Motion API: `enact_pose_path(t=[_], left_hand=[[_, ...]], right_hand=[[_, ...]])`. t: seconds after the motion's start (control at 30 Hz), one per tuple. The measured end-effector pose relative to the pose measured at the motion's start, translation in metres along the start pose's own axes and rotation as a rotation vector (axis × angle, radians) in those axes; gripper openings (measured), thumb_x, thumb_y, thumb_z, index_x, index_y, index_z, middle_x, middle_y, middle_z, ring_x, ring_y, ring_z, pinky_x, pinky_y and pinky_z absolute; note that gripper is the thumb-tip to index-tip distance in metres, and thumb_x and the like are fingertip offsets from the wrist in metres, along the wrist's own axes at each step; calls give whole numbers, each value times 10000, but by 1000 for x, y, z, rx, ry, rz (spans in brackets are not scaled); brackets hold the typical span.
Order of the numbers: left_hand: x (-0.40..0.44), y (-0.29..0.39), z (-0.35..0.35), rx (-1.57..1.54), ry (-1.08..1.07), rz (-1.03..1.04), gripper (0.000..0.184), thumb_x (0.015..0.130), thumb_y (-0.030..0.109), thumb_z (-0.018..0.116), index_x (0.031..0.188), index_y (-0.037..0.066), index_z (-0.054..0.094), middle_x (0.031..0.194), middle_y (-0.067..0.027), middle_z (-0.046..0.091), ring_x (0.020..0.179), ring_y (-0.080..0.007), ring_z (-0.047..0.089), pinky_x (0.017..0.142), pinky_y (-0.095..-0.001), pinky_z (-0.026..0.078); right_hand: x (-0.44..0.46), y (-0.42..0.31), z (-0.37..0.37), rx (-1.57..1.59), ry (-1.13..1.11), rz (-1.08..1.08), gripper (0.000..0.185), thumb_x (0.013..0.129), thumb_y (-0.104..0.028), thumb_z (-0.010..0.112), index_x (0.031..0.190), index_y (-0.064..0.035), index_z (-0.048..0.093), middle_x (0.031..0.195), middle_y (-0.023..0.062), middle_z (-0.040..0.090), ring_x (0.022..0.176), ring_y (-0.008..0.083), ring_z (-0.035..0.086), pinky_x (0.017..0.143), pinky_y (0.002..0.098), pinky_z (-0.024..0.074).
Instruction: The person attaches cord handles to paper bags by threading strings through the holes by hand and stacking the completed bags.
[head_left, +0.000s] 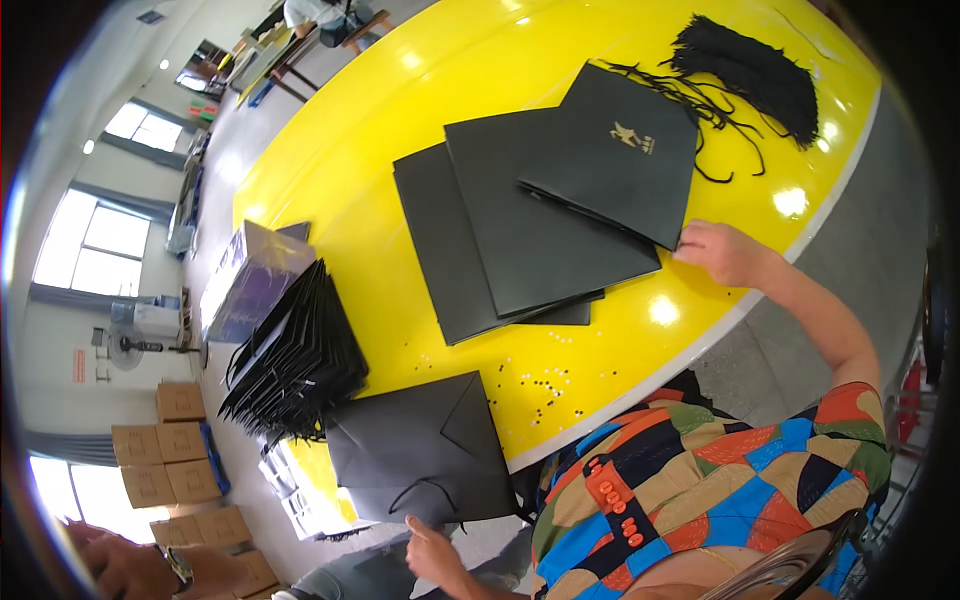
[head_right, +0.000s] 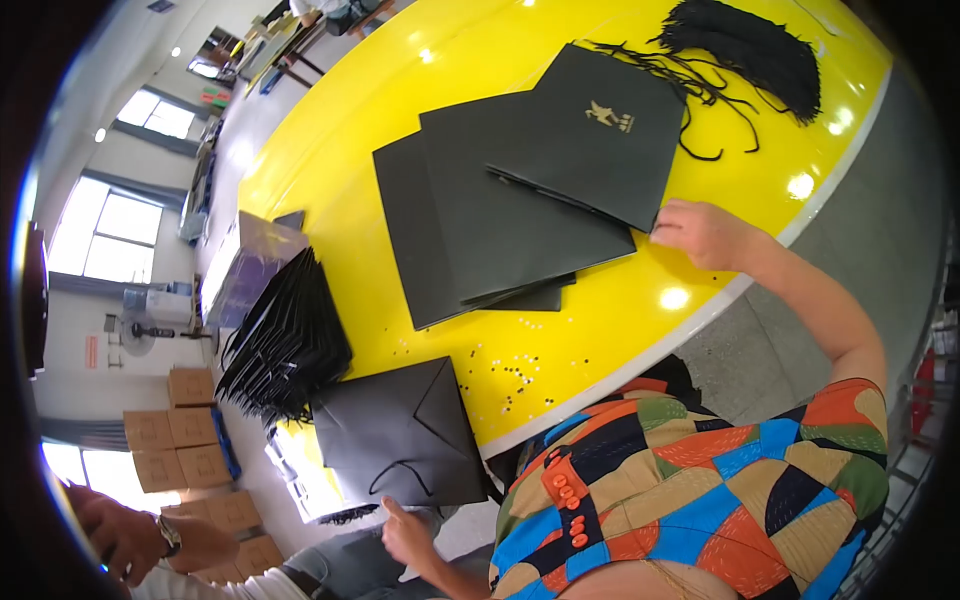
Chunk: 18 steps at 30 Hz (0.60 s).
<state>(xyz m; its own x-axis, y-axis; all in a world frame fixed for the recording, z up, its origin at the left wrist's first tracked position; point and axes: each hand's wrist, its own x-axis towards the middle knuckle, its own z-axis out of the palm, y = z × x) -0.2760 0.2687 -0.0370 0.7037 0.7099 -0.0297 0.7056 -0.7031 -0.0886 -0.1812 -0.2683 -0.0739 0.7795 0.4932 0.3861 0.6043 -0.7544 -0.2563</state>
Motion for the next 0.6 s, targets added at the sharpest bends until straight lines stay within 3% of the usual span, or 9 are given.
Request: enact_pose_path(t=[0.07,0.1,0.17,0.23,0.3,0.4,0.43,0.53,0.6], left_hand=[[3,0,-25,156,207,104,525,918,449,472,732,-13,639,701,-203,631,691,-384,628,602,-488,470],[5,9,-37,27,366,239,443,915,396,501,770,-3,628,683,-180,631,666,-358,631,595,-470,470],[10,50,-64,-416,317,373,282,920,206,523,826,-33,639,744,-177,633,656,-346,571,629,-402,468],[3,113,-87,-759,245,700,125,855,83,587,814,-25,633,779,-157,640,691,-332,593,638,-361,473],[-5,180,-110,-791,189,1094,54,808,36,621,798,-17,620,736,-133,616,670,-288,590,629,-340,469],[-5,278,-125,-931,-5,1414,77,821,67,602,822,-6,627,781,-133,621,715,-301,600,652,-345,471],[-4,310,-126,-911,-73,1479,113,833,97,581,835,-2,634,825,-144,633,761,-316,606,690,-361,478],[-10,406,-110,-844,-33,1636,186,825,136,573,909,-9,652,966,-180,648,932,-352,605,829,-405,478],[-14,466,-89,-615,47,1645,344,819,214,605,1029,-59,607,1033,-249,624,1008,-371,590,873,-420,475]], right_hand=[[6,-8,-4,-44,-71,-19,122,711,-44,568,827,-17,590,786,90,532,772,253,551,660,333,493],[7,-11,-5,-62,-105,-30,120,706,-45,572,822,-20,591,791,87,534,775,251,552,664,331,494],[6,-6,-6,-134,-241,-16,119,695,-54,588,811,-30,593,803,82,534,797,254,558,687,331,494],[10,-6,-10,-202,-324,-38,104,698,-52,598,802,-40,590,820,76,536,808,256,559,704,335,490],[24,-13,-16,-267,-362,-93,80,716,-38,601,793,-49,581,839,70,539,809,256,556,716,343,482],[53,-38,-30,205,139,-60,53,756,-8,573,769,-56,554,816,69,539,774,254,537,693,337,457],[64,-44,-40,351,269,-62,42,796,-12,535,783,-52,532,777,71,527,721,203,509,673,308,430],[72,-32,-48,890,432,497,16,817,-35,535,817,-47,525,749,65,511,721,155,487,673,290,418],[72,5,-6,718,501,551,28,834,-65,531,858,-62,518,742,79,528,695,159,514,650,302,426]])
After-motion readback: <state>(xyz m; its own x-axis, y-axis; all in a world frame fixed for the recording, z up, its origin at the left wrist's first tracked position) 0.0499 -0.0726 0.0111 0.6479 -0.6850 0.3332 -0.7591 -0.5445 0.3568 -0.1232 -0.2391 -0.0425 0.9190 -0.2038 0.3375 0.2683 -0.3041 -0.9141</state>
